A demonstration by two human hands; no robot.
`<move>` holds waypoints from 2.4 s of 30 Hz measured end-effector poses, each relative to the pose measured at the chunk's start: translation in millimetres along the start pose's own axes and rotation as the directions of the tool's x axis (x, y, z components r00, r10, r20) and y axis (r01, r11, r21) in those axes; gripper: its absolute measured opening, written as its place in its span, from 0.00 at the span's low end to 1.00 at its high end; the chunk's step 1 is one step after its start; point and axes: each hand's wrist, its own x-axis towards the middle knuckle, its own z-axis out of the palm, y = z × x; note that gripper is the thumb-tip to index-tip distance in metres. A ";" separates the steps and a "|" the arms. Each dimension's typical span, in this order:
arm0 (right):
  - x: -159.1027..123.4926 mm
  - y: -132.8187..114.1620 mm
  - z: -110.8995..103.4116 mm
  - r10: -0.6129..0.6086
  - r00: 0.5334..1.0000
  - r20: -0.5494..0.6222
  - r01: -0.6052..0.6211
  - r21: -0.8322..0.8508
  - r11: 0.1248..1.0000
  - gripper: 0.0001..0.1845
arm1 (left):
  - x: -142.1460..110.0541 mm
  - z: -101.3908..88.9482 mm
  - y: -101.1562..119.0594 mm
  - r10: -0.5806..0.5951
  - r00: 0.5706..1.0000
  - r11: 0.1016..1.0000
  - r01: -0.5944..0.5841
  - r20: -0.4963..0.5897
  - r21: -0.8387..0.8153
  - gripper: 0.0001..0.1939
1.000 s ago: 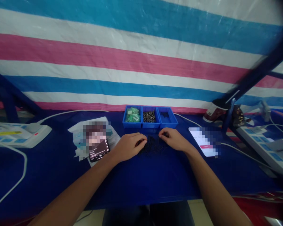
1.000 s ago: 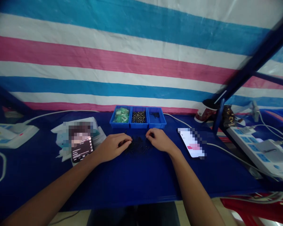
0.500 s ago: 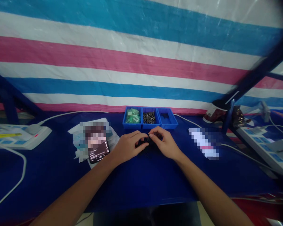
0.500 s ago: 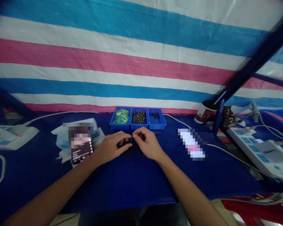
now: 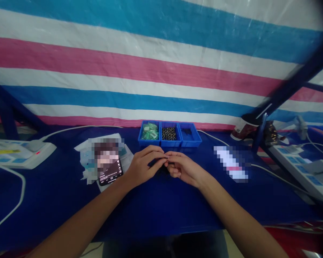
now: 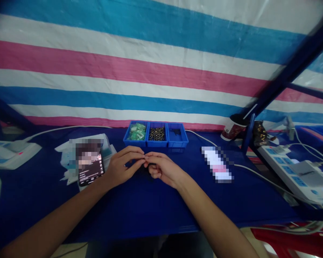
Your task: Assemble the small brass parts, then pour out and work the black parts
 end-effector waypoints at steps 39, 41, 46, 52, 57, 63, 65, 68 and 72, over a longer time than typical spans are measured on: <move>1.3 -6.7 -60.3 -0.388 0.919 0.076 0.086 -0.996 0.008 0.12 | -1.2 -3.3 -7.6 -0.210 0.949 0.973 0.179 0.237 0.147 0.08; 3.8 -3.8 -60.0 -0.374 0.924 0.079 0.086 -0.996 0.001 0.10 | -1.2 -2.9 -7.1 -0.206 0.949 0.975 0.177 0.240 0.137 0.08; 5.9 -1.5 -59.6 -0.388 0.920 0.062 0.076 -0.997 0.020 0.06 | -1.7 -2.2 -8.1 -0.216 0.945 0.974 0.192 0.247 0.118 0.07; 4.7 -4.2 -57.1 -0.427 0.902 0.069 0.110 -0.991 0.073 0.05 | -1.8 -2.9 -8.0 -0.222 0.942 0.973 0.198 0.252 0.119 0.07; 0.8 -9.8 -52.6 -0.532 0.846 0.032 0.128 -0.981 0.143 0.07 | -2.7 -2.7 -9.9 -0.230 0.942 0.971 0.204 0.246 0.127 0.07; -2.2 -9.8 -35.3 -0.545 0.827 0.139 0.300 -0.928 0.219 0.07 | -4.9 -0.2 -14.8 -0.218 0.940 0.974 0.194 0.261 0.115 0.10; -2.5 -8.2 -29.2 -0.540 0.819 0.195 0.361 -0.906 0.220 0.06 | -5.3 0.4 -14.9 -0.204 0.938 0.978 0.185 0.280 0.093 0.09; -2.6 -5.1 -23.2 -0.508 0.839 0.195 0.371 -0.889 0.270 0.04 | -5.1 1.2 -13.5 -0.176 0.937 0.984 0.167 0.302 0.058 0.07; -1.3 -0.9 -21.3 -0.453 0.881 0.137 0.334 -0.858 0.391 0.08 | -4.3 1.4 -11.8 -0.148 0.947 0.989 0.142 0.286 0.041 0.07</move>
